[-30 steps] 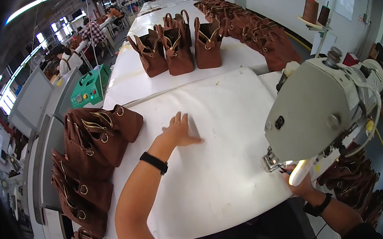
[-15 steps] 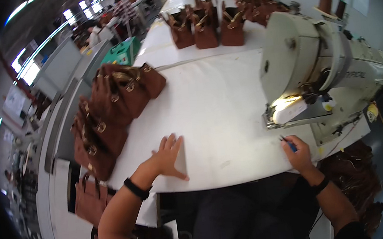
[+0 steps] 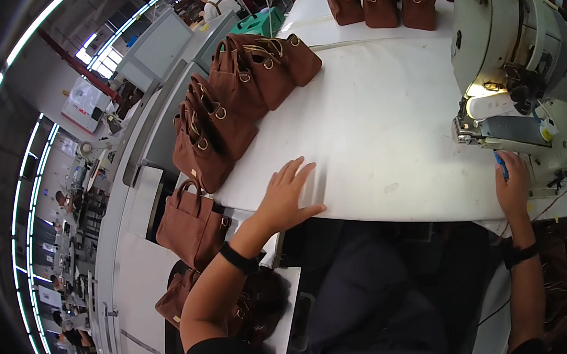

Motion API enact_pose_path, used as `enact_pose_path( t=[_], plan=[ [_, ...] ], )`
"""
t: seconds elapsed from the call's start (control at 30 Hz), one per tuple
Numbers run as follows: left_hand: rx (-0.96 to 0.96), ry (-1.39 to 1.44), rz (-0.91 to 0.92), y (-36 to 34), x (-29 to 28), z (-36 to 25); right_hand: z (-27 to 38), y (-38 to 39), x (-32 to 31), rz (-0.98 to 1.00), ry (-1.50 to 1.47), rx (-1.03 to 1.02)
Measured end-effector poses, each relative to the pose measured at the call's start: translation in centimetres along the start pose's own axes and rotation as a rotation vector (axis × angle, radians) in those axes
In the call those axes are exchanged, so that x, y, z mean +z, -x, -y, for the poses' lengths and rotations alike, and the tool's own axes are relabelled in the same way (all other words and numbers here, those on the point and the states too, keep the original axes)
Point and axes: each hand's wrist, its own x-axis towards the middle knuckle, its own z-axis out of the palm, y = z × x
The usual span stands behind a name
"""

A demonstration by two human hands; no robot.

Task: The person sews a zipper onto the top edge of a brown leather bag using an industrial sewing machine. They guide the bag under the needle, stitch along the zipper, and then cut the thread. The person repeats this process on a second bag.

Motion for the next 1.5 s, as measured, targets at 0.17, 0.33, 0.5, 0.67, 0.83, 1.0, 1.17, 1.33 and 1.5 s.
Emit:
enact_pose_path(
  t=[0.17, 0.33, 0.5, 0.67, 0.83, 1.0, 1.17, 1.33, 1.5],
  plan=[
    [-0.17, -0.012, -0.654, 3.8, -4.7, 5.0, 0.1, 0.3, -0.7, -0.005, -0.026, 0.05],
    [-0.5, 0.064, -1.012, 1.6, -8.8, 14.1, 0.5, 0.3, -0.5, -0.022, -0.044, 0.039],
    [-0.564, 0.41, -1.029, -0.9, -6.2, 20.4, 1.4, -0.1, -0.7, -0.052, -0.086, 0.025],
    [-0.531, 0.384, -1.118, -2.8, -3.8, 18.6, 1.1, -0.1, -1.3, -0.074, -0.05, 0.022],
    [-0.706, 0.348, -1.327, -0.2, -8.6, 22.2, 1.5, -0.2, -0.8, -0.045, -0.083, 0.046],
    [-0.514, 0.616, -1.524, 3.0, -16.8, 17.8, 1.3, -0.2, -0.8, -0.017, -0.078, 0.049],
    [-0.378, -0.009, -1.254, 9.1, -22.9, 9.9, 0.5, 0.2, -0.6, -0.071, -0.056, 0.011],
    [0.052, 1.288, -0.887, 9.6, -25.3, 3.5, 1.4, 0.0, -0.6, -0.062, -0.053, 0.018],
    [-0.316, 1.617, -0.551, 1.6, -16.6, -0.8, 0.4, 0.1, -1.1, -0.093, -0.035, 0.007]
  ],
)
